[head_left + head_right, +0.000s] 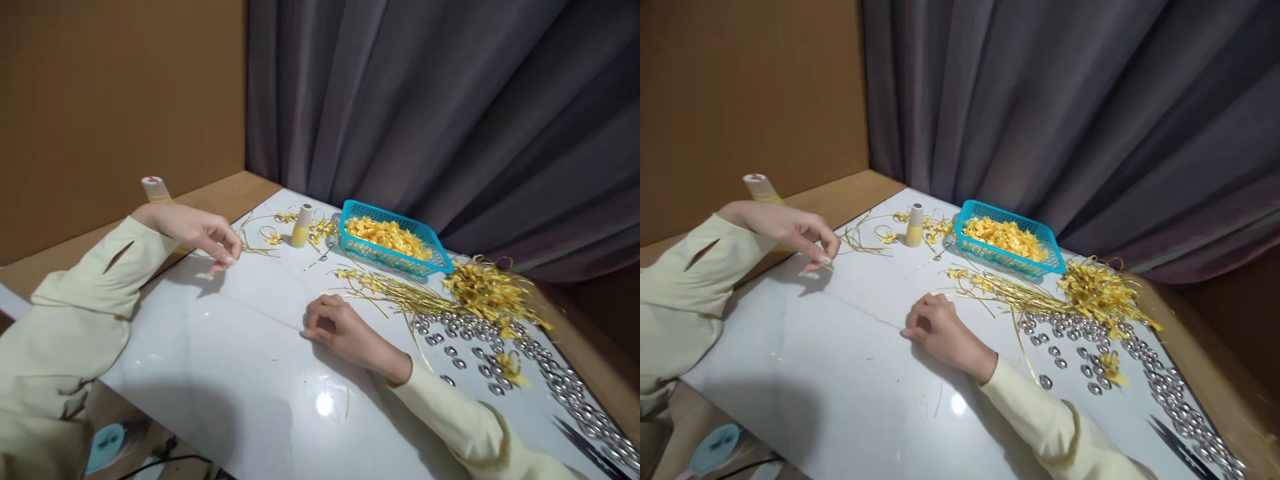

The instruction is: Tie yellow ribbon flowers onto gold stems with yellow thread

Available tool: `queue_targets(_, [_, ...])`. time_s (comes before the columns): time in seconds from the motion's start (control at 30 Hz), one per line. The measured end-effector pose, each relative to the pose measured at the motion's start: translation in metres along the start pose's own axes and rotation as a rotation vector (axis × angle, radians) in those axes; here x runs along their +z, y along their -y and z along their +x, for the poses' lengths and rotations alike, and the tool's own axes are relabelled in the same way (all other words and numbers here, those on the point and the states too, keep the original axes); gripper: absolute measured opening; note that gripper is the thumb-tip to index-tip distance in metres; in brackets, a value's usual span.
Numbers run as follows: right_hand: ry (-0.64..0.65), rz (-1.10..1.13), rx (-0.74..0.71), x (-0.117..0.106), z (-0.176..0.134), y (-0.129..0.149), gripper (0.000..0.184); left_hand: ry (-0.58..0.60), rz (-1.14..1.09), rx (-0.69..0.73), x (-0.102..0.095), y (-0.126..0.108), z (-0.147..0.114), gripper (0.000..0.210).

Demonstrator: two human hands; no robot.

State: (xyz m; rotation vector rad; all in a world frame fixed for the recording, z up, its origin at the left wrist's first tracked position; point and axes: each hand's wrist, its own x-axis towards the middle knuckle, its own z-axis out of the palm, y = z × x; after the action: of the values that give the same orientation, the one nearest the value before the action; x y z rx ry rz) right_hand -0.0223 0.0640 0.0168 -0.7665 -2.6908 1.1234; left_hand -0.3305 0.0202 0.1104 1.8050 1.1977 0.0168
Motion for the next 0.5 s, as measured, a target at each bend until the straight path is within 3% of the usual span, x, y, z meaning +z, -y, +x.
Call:
queue_targets(0.27, [0.26, 0.792, 0.195, -0.014, -0.033, 0.009, 0.032, -0.08, -0.028, -0.048, -0.007, 0.016, -0.006, 0.047])
queue_targets(0.37, [0.245, 0.903, 0.229, -0.018, -0.049, 0.008, 0.028, -0.074, -0.049, -0.047, -0.007, 0.017, -0.006, 0.046])
queue_targets(0.5, [0.178, 0.844, 0.292, -0.023, -0.071, 0.007, 0.028, -0.05, -0.098, -0.068, -0.003, 0.013, -0.002, 0.048])
